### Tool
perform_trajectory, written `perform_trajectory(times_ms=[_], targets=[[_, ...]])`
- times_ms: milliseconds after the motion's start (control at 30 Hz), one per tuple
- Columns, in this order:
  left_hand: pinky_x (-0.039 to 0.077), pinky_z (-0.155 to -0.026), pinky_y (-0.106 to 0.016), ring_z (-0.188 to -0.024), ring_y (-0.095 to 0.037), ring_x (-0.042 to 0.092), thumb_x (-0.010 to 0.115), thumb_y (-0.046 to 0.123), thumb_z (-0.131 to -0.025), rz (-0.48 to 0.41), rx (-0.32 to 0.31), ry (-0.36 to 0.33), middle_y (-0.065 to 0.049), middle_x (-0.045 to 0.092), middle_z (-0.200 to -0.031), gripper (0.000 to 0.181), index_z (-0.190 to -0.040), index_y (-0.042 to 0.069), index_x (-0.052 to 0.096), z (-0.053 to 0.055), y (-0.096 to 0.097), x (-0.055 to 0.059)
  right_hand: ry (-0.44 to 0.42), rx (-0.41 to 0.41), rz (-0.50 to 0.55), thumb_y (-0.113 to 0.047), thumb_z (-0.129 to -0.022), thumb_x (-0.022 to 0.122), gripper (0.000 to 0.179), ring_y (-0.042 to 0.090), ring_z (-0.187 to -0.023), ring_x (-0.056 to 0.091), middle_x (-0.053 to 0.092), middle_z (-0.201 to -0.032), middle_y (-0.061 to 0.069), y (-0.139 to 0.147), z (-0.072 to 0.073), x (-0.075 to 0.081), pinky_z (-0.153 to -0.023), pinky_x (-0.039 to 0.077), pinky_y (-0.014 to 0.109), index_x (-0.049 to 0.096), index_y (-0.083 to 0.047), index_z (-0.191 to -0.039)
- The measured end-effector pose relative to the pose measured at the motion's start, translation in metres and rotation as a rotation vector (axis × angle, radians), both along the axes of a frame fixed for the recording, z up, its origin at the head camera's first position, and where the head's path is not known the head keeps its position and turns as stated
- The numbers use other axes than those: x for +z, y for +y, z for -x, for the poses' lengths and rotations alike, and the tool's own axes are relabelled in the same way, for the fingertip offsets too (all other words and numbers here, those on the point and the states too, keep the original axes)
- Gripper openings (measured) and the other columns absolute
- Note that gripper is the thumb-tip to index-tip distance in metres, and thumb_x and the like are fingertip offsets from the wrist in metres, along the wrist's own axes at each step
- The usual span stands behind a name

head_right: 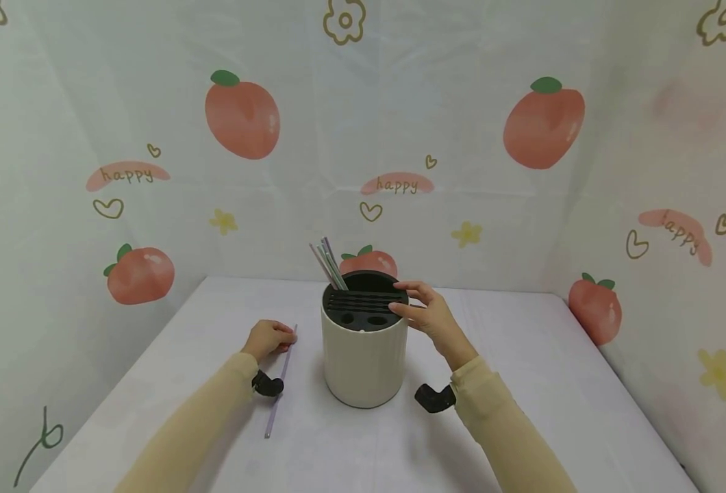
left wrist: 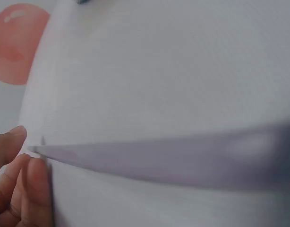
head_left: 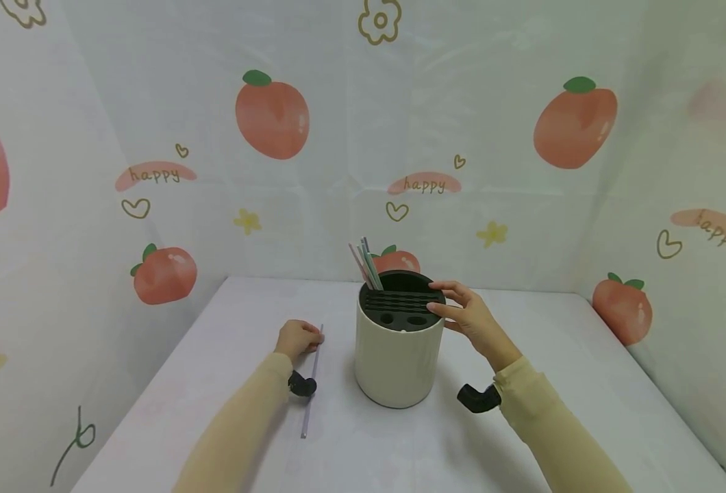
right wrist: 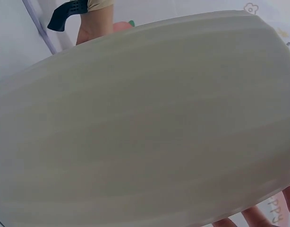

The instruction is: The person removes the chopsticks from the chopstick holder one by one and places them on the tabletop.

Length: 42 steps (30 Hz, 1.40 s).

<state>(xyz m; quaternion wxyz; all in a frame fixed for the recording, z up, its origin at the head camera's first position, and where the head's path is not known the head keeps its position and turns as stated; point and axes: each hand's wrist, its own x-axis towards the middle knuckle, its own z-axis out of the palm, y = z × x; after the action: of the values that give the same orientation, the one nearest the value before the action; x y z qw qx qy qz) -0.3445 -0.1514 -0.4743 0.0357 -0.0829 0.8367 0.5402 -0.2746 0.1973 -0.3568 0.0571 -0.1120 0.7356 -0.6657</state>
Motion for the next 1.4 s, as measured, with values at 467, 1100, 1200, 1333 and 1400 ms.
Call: perform_trajectory(times_ms=[467,1100,1200,1333,1400], targets=[[0.057,-0.085,-0.027,-0.085,-0.011,0.065,0.066,0.016,-0.093,-0.477,-0.135,0.330,0.002,0.065,-0.094,0.037,-0.122,-0.007,0.057,-0.015,0.027,0.123,-0.002,-0.001,-0.024,-0.017,-0.092,0.066,0.054,0.014,-0.112,0.057,0.034,-0.150,0.021,0.003,-0.001,-0.004,-0.106,0.038,0.057,0.042,-0.003,-0.139],[0.054,-0.091,-0.027,-0.092,-0.008,0.064,0.065,0.000,-0.090,-0.550,-0.397,0.468,0.003,0.063,-0.097,0.017,-0.107,0.001,0.060,-0.034,0.066,0.142,-0.001,-0.018,-0.038,-0.019,-0.092,0.066,0.055,0.018,-0.116,0.055,0.037,-0.149,0.019,0.002,-0.002,-0.002,-0.106,0.040,0.056,0.043,-0.005,-0.140],[0.055,-0.089,-0.026,-0.091,-0.008,0.063,0.065,-0.002,-0.089,-0.559,-0.398,0.466,0.004,0.064,-0.095,0.016,-0.105,0.001,0.060,-0.034,0.068,0.141,-0.003,-0.018,-0.038,-0.019,-0.092,0.066,0.054,0.019,-0.116,0.055,0.037,-0.148,0.019,0.002,-0.002,-0.002,-0.106,0.040,0.056,0.043,-0.005,-0.140],[0.055,-0.088,-0.026,-0.090,-0.008,0.063,0.065,-0.003,-0.089,-0.561,-0.395,0.465,0.004,0.064,-0.092,0.015,-0.102,0.000,0.060,-0.034,0.070,0.141,-0.003,-0.018,-0.037,-0.018,-0.092,0.066,0.055,0.020,-0.117,0.054,0.037,-0.148,0.020,0.001,-0.001,-0.002,-0.106,0.040,0.056,0.043,-0.005,-0.140],[0.055,-0.087,-0.026,-0.089,-0.008,0.063,0.064,-0.003,-0.089,-0.555,-0.391,0.466,0.004,0.063,-0.092,0.014,-0.102,-0.001,0.059,-0.034,0.071,0.140,-0.003,-0.016,-0.033,-0.018,-0.092,0.066,0.055,0.021,-0.117,0.054,0.037,-0.148,0.020,0.001,-0.001,-0.002,-0.106,0.040,0.056,0.043,-0.005,-0.140]])
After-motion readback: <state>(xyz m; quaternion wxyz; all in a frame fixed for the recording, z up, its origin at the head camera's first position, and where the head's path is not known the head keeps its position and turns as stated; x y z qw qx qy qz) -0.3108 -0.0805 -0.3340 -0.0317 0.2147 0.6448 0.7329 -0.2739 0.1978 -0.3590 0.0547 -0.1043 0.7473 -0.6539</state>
